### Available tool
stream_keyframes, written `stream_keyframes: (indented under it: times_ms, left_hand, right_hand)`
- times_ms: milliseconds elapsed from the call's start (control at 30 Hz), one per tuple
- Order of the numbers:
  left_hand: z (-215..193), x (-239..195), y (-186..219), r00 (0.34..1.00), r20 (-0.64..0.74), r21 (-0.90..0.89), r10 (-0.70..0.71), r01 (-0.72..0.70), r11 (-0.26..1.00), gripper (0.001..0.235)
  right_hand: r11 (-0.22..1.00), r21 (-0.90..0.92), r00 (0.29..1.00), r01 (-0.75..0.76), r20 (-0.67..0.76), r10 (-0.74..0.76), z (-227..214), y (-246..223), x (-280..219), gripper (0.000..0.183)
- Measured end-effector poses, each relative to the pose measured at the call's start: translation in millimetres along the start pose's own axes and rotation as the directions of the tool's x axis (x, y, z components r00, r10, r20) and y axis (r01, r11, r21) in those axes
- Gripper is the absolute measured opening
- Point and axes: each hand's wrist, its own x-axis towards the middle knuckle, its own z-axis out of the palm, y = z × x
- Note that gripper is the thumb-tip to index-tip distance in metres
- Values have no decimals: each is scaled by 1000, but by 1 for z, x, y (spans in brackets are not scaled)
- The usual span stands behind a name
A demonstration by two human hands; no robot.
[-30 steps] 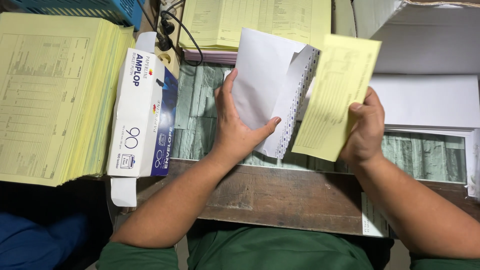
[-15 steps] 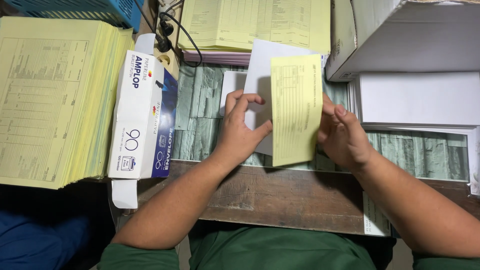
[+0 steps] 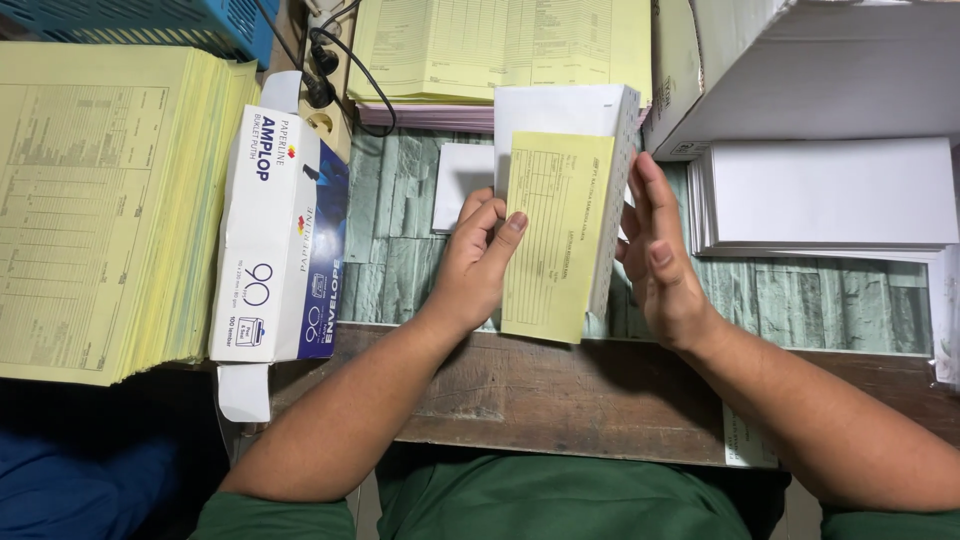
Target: Folding paper documents and inserting them into envelopes
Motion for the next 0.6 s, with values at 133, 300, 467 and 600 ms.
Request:
stream_keyframes:
  times_ms: [133, 300, 467, 600]
  left_hand:
    - [3, -1, 3, 996, 55, -175, 64, -54, 983, 29]
    - [3, -2, 0, 983, 160, -234, 89, -49, 971, 29]
    - [6, -6, 25, 986, 130, -372, 109, -53, 927, 25]
    - [-1, -8, 4, 987, 153, -492, -40, 111, 863, 27]
  right_hand:
    - [991, 136, 992, -3, -123, 20, -10, 27, -5, 75]
    - [987, 43, 944, -155, -289, 161, -11, 10, 0, 33]
    - [995, 15, 900, -103, -423, 100, -29, -31, 2, 76]
    - [988, -92, 883, -128, -465, 71, -112, -58, -17, 88]
